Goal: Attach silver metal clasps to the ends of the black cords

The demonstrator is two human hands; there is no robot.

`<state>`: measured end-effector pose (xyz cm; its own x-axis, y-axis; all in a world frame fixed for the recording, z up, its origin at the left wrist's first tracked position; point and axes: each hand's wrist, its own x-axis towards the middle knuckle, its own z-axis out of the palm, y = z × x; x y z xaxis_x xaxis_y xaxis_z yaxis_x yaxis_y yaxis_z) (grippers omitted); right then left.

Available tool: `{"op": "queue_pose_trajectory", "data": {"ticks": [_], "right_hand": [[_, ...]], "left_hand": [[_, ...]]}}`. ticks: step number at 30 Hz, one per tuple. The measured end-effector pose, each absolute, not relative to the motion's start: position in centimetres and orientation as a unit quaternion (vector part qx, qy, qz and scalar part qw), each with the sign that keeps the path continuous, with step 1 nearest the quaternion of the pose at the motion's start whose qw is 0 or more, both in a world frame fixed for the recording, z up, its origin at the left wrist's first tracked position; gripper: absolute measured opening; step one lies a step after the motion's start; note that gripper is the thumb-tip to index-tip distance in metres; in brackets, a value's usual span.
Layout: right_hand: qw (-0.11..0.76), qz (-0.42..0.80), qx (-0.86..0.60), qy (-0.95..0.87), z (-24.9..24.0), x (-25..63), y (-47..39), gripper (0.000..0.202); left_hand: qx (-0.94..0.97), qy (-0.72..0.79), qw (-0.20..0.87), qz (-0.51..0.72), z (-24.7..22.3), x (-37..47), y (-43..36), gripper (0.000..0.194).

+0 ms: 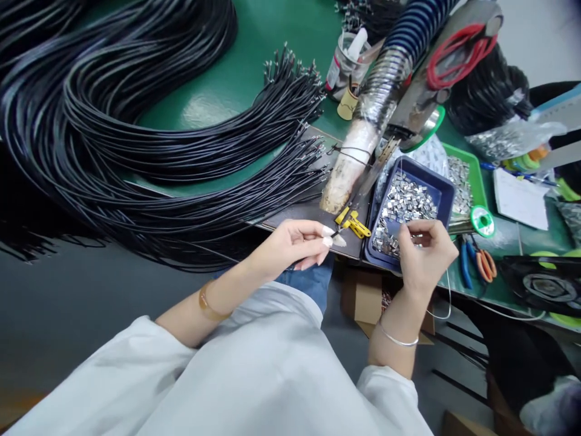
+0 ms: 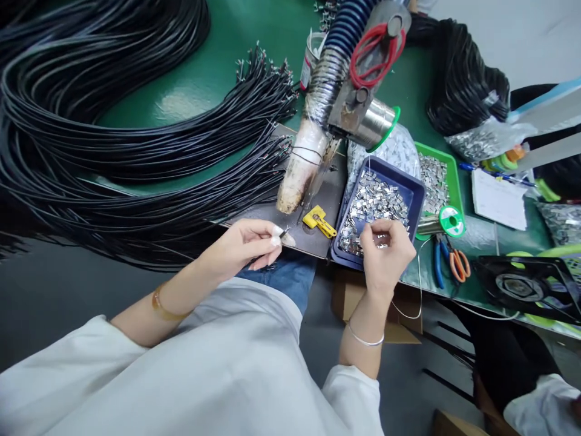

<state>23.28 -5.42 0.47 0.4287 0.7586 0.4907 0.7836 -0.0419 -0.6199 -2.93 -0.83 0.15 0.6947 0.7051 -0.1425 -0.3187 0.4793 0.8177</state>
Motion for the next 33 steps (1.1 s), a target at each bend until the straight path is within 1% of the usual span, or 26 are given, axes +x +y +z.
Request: {"op": "queue_pose_trajectory", "data": {"ticks": [2,3,4,5,8,10,15,19,22,26,29,33], "right_hand": [[0.512,0.103,-0.669,-0.528,0.7,21.0,-6.4,0.018],[0.526,0.155,-0.648,-0.528,0.7,19.7,-6.9,0.020],[0.533,0.180,-0.636,-0.529,0.7,18.5,-7.3,0.020],[0.541,0.176,-0.628,-0.531,0.5,17.3,-7.6,0.017],[0.561,0.087,-0.617,-0.545,-0.1,14.8,-8.0,0.009],[0.561,0.078,-0.610,-0.554,-0.5,14.2,-7.9,0.006],[0.553,0.166,-0.608,-0.544,-1.1,14.1,-7.4,0.004],[0.556,0.204,-0.600,-0.538,-1.5,14.1,-7.3,0.005],[0.550,0.212,-0.606,-0.535,-1.5,14.1,-7.4,0.004],[0.547,0.208,-0.614,-0.530,-1.3,14.4,-7.6,0.004],[0.532,0.240,-0.606,-0.541,-1.3,14.9,-7.6,0.004],[0.520,0.273,-0.591,-0.553,-1.6,15.5,-7.4,0.004]], "left_hand": [[0.394,0.271,0.816,0.324,-0.9,-2.1,-1.0,0.033],[0.397,0.283,0.807,0.333,-1.2,-1.8,-1.0,0.033],[0.406,0.292,0.797,0.338,-1.3,-1.6,-1.0,0.033],[0.418,0.299,0.788,0.339,-1.4,-1.4,-1.0,0.032],[0.446,0.312,0.766,0.343,-1.2,-1.1,-1.2,0.025],[0.451,0.321,0.755,0.351,-1.0,-1.0,-1.3,0.021],[0.452,0.345,0.734,0.371,-1.1,-0.6,-1.4,0.019],[0.458,0.337,0.725,0.389,-1.0,-0.4,-1.4,0.019],[0.490,0.327,0.721,0.365,-1.1,-0.7,-1.4,0.022],[0.538,0.308,0.720,0.312,-1.1,-1.3,-1.4,0.031],[0.560,0.287,0.720,0.292,-1.0,-1.7,-1.2,0.036],[0.578,0.277,0.715,0.279,-0.9,-1.9,-1.0,0.035]]}}
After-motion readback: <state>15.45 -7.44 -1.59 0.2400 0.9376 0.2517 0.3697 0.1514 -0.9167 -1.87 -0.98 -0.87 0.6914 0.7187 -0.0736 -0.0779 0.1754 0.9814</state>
